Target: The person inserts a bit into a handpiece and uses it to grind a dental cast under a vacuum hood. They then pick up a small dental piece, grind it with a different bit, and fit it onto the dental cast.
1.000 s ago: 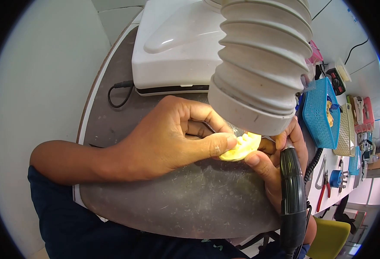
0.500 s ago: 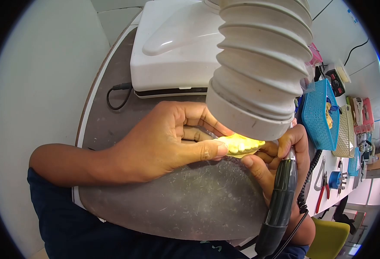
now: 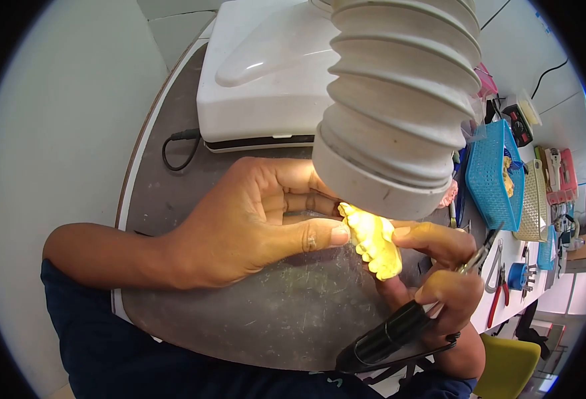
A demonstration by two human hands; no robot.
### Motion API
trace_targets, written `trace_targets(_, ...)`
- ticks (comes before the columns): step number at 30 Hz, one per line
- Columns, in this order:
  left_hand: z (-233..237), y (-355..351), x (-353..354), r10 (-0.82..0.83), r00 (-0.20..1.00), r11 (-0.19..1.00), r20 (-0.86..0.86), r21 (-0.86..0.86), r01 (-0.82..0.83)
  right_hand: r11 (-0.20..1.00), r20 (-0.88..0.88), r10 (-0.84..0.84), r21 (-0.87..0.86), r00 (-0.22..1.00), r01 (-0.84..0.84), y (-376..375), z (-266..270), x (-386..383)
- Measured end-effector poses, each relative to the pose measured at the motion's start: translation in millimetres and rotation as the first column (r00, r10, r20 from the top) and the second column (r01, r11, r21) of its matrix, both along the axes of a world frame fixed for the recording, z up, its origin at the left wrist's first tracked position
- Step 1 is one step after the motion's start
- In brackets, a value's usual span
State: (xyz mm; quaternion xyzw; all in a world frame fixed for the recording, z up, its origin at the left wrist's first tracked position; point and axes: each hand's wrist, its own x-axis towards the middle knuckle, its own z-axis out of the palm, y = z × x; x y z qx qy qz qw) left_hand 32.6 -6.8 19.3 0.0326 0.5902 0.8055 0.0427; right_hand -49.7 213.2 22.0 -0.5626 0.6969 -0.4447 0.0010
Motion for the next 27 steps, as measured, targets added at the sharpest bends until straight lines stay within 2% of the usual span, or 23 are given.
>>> trace_targets(1, -0.6, 0.9, 0.2, 0.009, 0.999, 1.0, -0.039, 0.028, -0.008, 1.0, -0.05, 0.019, -0.007, 0.999, -0.02, -0.6, 0.1, -0.1)
trace_targets(5, -9.0, 5.1, -0.3, 0.018, 0.996, 0.995, -0.091, 0.099, -0.009, 0.997, -0.058, 0.028, -0.076, 0.998, -0.032, -3.4, -2.1, 0.3)
trace_targets(11, -6.3, 5.7, -2.2, -0.003, 1.0, 0.995, 0.029, 0.101, 0.0, 0.977, -0.003, 0.082, -0.199, 0.997, -0.081, -6.3, -6.9, 0.5)
trace_targets(13, -10.0, 6.4, -3.8, -0.009, 0.999, 0.987, 0.038, 0.162, 0.003, 0.976, -0.035, 0.143, -0.16, 0.989, -0.147, -6.9, -4.1, -2.0)
trace_targets(17, -11.8, 6.4, -4.0, -0.012, 1.0, 0.987, 0.027, 0.16, 0.008, 0.97, -0.058, 0.137, -0.193, 0.989, -0.146, -9.1, -2.9, 0.9)
trace_targets(19, -11.9, 6.8, -4.2, -0.017, 1.0, 0.984, 0.017, 0.18, 0.013, 0.998, -0.008, 0.05, -0.032, 0.999, -0.05, -8.9, 6.4, 6.1)
trace_targets(27, -9.6, 6.6, -3.5, -0.029, 0.999, 0.983, 0.022, 0.184, 0.024, 0.999, -0.05, 0.025, -0.038, 0.998, -0.027, -6.7, 2.2, 7.3)
